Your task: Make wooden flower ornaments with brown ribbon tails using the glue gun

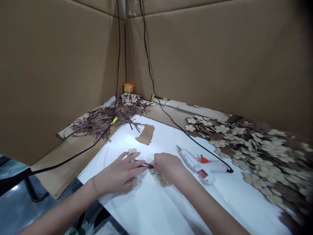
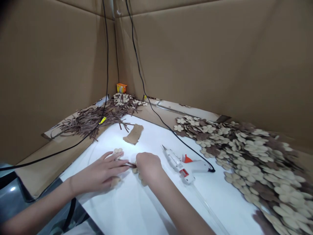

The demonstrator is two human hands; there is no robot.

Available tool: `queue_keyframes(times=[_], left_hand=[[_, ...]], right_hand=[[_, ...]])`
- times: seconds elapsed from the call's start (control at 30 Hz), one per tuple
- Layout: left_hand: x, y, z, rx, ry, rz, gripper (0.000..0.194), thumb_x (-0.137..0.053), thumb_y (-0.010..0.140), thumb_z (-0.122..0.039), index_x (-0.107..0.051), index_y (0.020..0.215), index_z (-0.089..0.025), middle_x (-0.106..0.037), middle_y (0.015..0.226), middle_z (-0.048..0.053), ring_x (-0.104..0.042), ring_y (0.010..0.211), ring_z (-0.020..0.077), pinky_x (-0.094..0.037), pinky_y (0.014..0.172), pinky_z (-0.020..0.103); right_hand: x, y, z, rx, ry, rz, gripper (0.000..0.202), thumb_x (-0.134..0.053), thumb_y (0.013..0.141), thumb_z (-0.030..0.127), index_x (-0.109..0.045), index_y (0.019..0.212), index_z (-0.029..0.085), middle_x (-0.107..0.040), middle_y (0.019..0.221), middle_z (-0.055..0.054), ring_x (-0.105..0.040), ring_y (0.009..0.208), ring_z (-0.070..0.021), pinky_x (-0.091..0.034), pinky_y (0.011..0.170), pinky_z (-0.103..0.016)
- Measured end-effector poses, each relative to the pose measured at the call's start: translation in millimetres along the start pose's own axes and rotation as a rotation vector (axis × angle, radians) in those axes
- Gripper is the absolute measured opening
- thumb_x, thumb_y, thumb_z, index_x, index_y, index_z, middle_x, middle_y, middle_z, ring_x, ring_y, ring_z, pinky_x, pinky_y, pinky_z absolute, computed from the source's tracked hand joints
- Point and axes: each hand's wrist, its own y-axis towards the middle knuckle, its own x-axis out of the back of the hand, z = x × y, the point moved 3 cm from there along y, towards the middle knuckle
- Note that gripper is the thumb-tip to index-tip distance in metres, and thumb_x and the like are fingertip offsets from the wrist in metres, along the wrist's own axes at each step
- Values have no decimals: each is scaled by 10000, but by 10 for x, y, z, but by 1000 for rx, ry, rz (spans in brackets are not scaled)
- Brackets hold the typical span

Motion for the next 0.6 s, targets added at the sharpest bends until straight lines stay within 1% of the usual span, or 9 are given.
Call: queue_keyframes(times=[0.1,0.17,0.27,0.37,0.43,0.53,0.6], left_hand=[[-62,131,-26,-107,10,28,471,-401,892,-261,-347,1357,-211,-473,1355,58,-212,1356,257,-127,1096,461],[-83,194,-16,-159,41,32,456,-371,911,-279,-347,1354,-175,-474,1351,80,-206,1358,257,-115,1090,483],[-95,233,-22,-218,114,21,431,-359,919,-296,-380,1328,-162,-458,1363,90,-214,1351,270,-122,1072,505],[-93,225,-82,-244,183,-26,379,-372,912,-267,-451,1266,-159,-501,1323,84,-295,1307,278,-164,1051,492],[-99,222,-146,-262,194,-63,340,-386,905,-245,-491,1216,-159,-543,1273,77,-357,1264,262,-198,1039,468],[-127,265,-229,-318,175,-129,339,-391,900,-245,-489,1204,-135,-573,1222,91,-391,1240,240,-251,1023,435],[-144,329,-242,-342,163,-168,338,-383,896,-234,-496,1189,-110,-596,1171,109,-452,1184,232,-311,992,401]], right_hand=[[-1,-29,14,5,-42,-45,136,-531,747,90,-661,758,127,-691,782,-120,-639,709,-187,-336,534,-236],[-13,-51,10,7,-52,-54,130,-548,743,93,-664,789,127,-688,776,-116,-640,715,-192,-342,541,-237],[-38,-78,-5,8,-43,-65,145,-553,754,117,-662,848,137,-685,804,-106,-641,730,-189,-347,542,-231],[-63,-87,-23,0,-25,-69,173,-500,792,136,-668,836,134,-685,792,-112,-641,718,-196,-352,533,-241],[-71,-77,-33,0,-20,-76,209,-470,805,142,-674,848,132,-688,805,-122,-642,739,-207,-359,541,-250],[-56,-37,-45,2,-28,-62,209,-491,786,142,-689,850,122,-695,842,-141,-646,772,-226,-377,563,-262],[-14,-3,-49,8,-40,-33,201,-515,771,141,-698,847,111,-700,855,-150,-651,787,-239,-392,577,-270]])
